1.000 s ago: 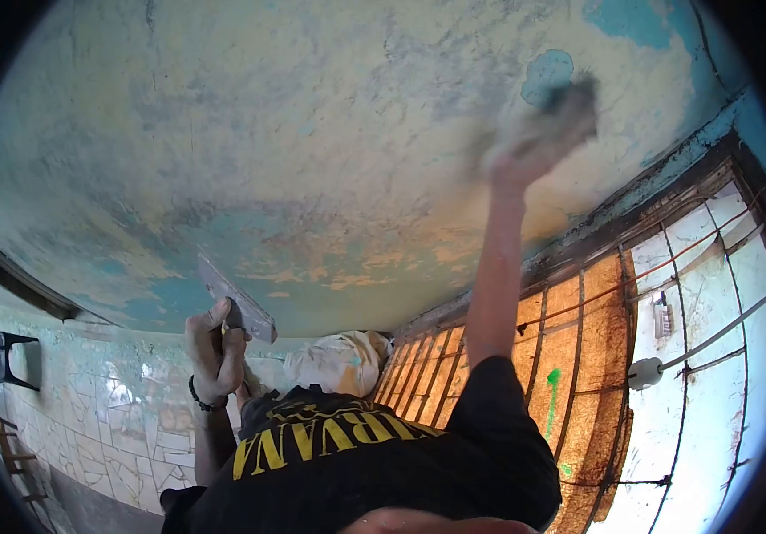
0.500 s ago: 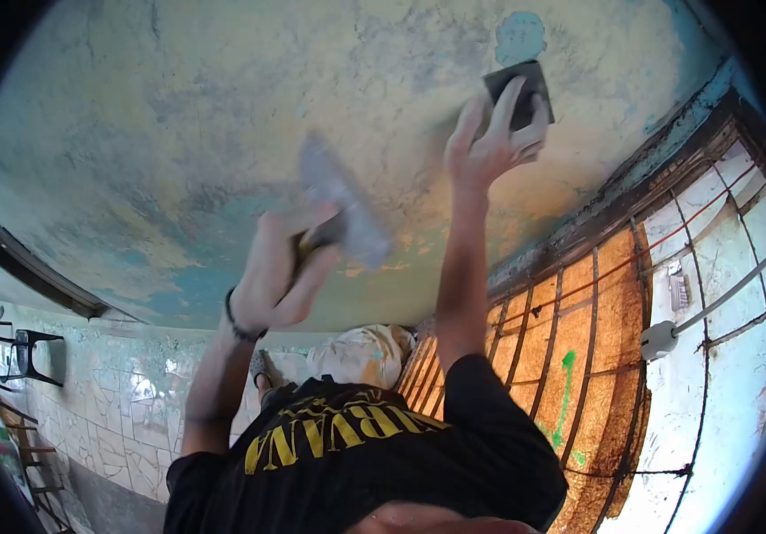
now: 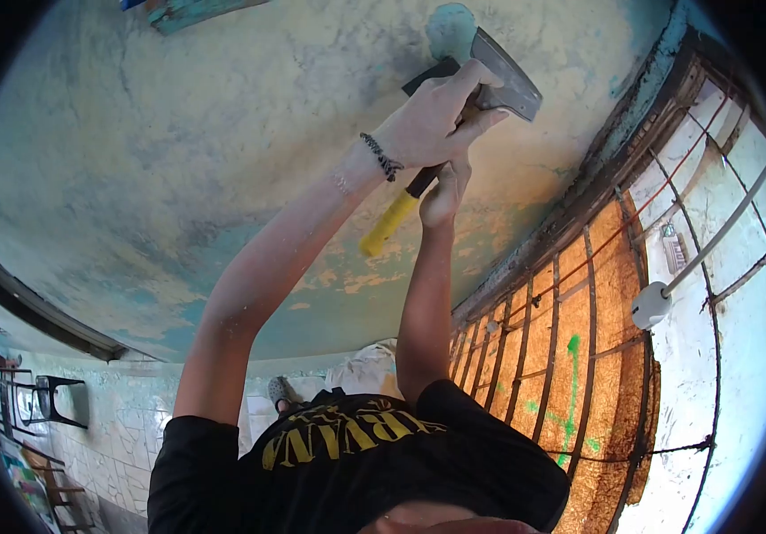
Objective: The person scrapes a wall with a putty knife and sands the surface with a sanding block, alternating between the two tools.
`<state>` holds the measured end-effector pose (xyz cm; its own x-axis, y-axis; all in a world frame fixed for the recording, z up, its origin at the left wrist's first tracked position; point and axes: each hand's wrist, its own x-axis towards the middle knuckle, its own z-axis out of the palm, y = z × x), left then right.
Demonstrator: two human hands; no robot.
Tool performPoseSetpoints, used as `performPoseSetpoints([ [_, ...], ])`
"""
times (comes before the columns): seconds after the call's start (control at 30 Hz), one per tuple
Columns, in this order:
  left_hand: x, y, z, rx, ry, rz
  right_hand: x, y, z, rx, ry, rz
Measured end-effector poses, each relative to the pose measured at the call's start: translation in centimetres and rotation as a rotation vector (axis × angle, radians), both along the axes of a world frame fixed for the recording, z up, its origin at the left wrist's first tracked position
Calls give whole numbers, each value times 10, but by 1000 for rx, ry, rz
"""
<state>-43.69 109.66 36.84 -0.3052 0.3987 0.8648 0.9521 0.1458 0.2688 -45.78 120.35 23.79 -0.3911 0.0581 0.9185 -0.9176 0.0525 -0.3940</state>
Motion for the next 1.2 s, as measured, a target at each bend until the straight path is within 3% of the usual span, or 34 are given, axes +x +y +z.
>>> performPoseSetpoints([
  [0.27, -23, -5, -1, 42, -87, -48, 32, -29, 30, -171, 36, -176],
  [0.4, -29, -5, -2, 47, 43, -3, 27, -20, 23, -86, 47, -473],
  [0.5, -26, -7, -1, -36, 72, 86, 41, -19, 27, -258, -389, -199],
  [0.6, -23, -8, -5, -73, 114, 100, 35, -18, 13, -431, -415, -42],
  [0.7, -35, -14, -13, -108, 310, 54, 54, -8, -6, -572, -380, -88],
  [0.8, -26, -30, -16, -371, 548, 210, 89, 20, -35, -556, -574, -143],
  [1.03, 3, -50, -25, -702, 573, 599, 142, 41, -112, -578, -916, -78],
  [1.2, 4, -55, 12, -816, 538, 555, 159, 46, -126, -531, -995, -64],
])
